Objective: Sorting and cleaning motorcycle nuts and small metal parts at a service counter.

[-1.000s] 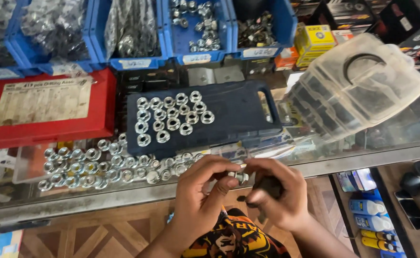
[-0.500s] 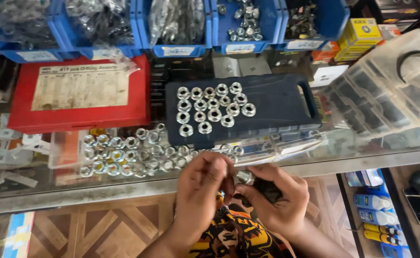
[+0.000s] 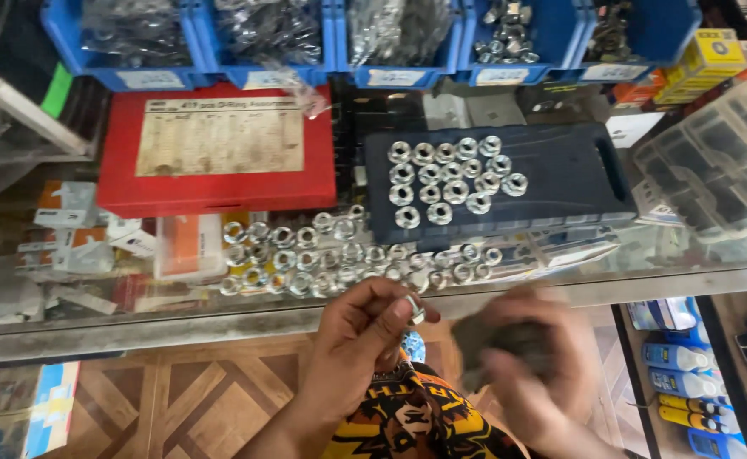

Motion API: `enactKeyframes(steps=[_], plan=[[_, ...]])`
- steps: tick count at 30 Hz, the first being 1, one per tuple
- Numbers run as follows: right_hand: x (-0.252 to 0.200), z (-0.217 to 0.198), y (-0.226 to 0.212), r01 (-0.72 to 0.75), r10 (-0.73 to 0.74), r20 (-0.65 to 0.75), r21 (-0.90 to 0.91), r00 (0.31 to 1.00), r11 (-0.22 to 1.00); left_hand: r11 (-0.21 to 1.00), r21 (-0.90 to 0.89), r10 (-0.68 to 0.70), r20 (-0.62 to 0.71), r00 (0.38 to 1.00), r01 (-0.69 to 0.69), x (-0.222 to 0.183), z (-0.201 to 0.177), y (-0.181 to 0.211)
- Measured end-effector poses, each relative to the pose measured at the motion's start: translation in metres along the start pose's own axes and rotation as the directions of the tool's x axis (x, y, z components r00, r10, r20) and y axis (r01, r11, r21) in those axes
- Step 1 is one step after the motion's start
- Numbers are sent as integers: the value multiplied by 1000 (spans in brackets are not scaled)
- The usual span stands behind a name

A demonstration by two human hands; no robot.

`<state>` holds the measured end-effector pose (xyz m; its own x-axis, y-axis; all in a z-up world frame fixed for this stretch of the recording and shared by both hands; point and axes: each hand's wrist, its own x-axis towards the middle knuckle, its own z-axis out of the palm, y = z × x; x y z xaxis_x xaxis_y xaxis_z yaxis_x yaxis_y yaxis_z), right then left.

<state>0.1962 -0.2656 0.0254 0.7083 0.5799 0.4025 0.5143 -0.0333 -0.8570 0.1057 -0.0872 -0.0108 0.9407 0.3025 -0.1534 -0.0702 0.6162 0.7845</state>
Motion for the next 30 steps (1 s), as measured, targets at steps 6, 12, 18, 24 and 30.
enactKeyframes(steps=[6,12,18,24,30], plan=[[17,46,-30,240,-237,-38,155,971,958,996,65,-65,67,996,60,-21,-37,-19],[9,76,-6,635,-564,304,-235,767,736,936,-229,-222,209,953,268,-37,-61,-27],[-30,88,16,541,-512,175,-281,841,792,848,-343,-281,353,892,403,-52,-76,-38],[-47,91,6,148,-225,-242,-298,944,943,938,-146,-256,321,912,315,-51,-71,15],[-25,103,-34,365,-323,171,-380,931,850,981,-122,-109,309,945,153,-55,-93,18]])
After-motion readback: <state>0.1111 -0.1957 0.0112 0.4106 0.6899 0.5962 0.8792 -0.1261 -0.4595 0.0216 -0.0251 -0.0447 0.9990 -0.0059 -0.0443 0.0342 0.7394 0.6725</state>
